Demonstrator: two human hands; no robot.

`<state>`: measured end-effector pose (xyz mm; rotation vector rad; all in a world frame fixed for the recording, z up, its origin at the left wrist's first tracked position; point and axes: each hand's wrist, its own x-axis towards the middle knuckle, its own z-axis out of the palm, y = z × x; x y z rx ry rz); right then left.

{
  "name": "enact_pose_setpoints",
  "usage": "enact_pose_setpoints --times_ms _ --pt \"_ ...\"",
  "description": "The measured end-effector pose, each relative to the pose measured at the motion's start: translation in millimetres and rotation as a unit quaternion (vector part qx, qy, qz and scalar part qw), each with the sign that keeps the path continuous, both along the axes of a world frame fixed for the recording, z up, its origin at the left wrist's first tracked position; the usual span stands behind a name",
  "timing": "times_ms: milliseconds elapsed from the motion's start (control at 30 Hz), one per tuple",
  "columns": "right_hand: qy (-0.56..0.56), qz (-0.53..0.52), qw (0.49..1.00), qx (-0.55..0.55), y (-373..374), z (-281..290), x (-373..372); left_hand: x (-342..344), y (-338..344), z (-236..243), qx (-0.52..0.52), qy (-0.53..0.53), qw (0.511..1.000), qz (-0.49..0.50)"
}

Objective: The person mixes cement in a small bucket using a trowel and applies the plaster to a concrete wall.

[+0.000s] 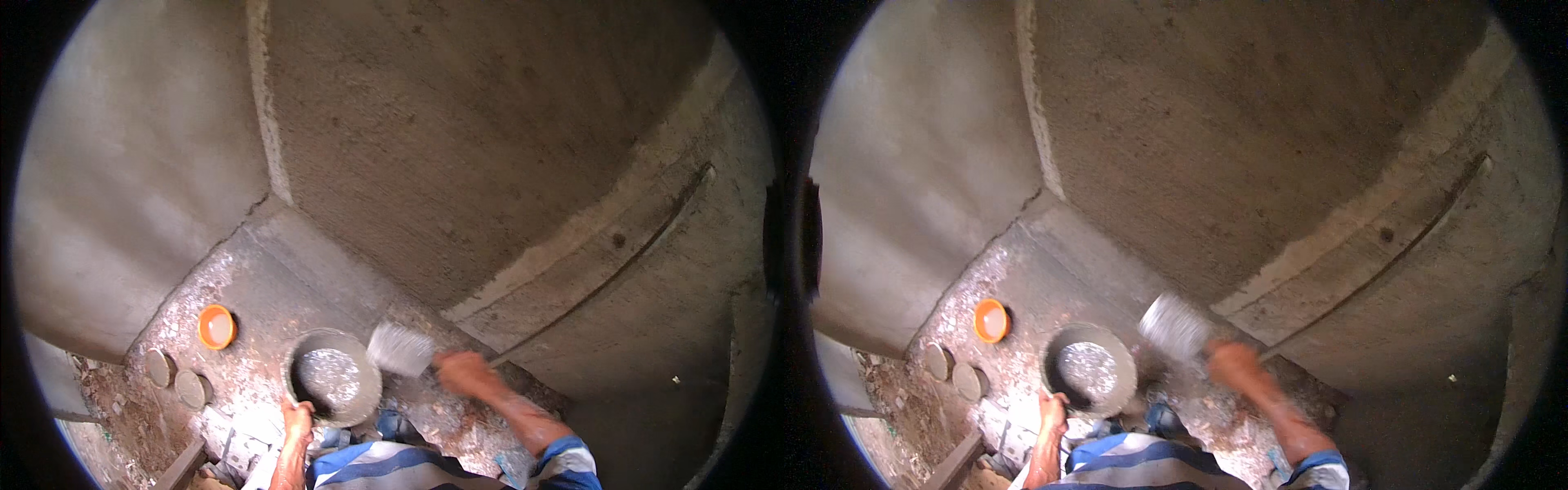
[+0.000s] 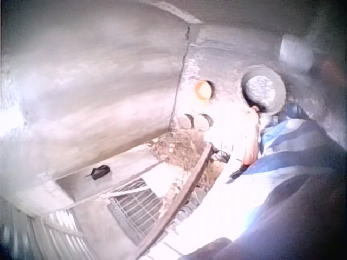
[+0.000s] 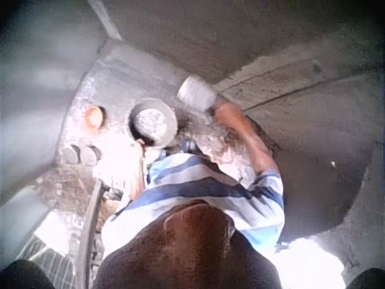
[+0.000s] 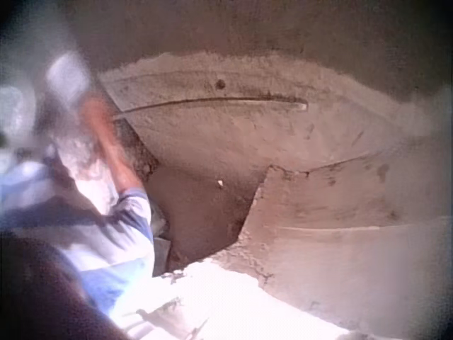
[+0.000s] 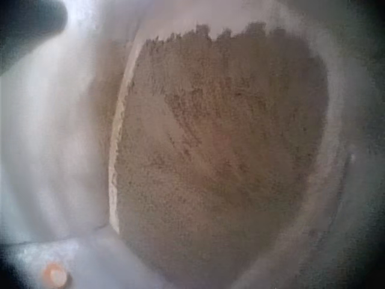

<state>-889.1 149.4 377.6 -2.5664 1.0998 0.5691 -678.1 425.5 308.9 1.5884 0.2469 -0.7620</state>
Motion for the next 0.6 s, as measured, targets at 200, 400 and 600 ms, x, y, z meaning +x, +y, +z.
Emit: enact_pose_setpoints --times_ms 200,400,600 --pt "0.062 0.282 0.956 0.043 88 -143 117 16 20 -58 0.032 -0.03 0.991 -0.122" --pt "-0.119 0.315 0.93 0.148 158 -142 158 41 75 -76 0.087 -0.124 0.987 -0.057" --pt "-0.164 0.297 0.917 0.212 147 -86 179 48 117 -62 -0.068 -0.025 0.99 0.125"
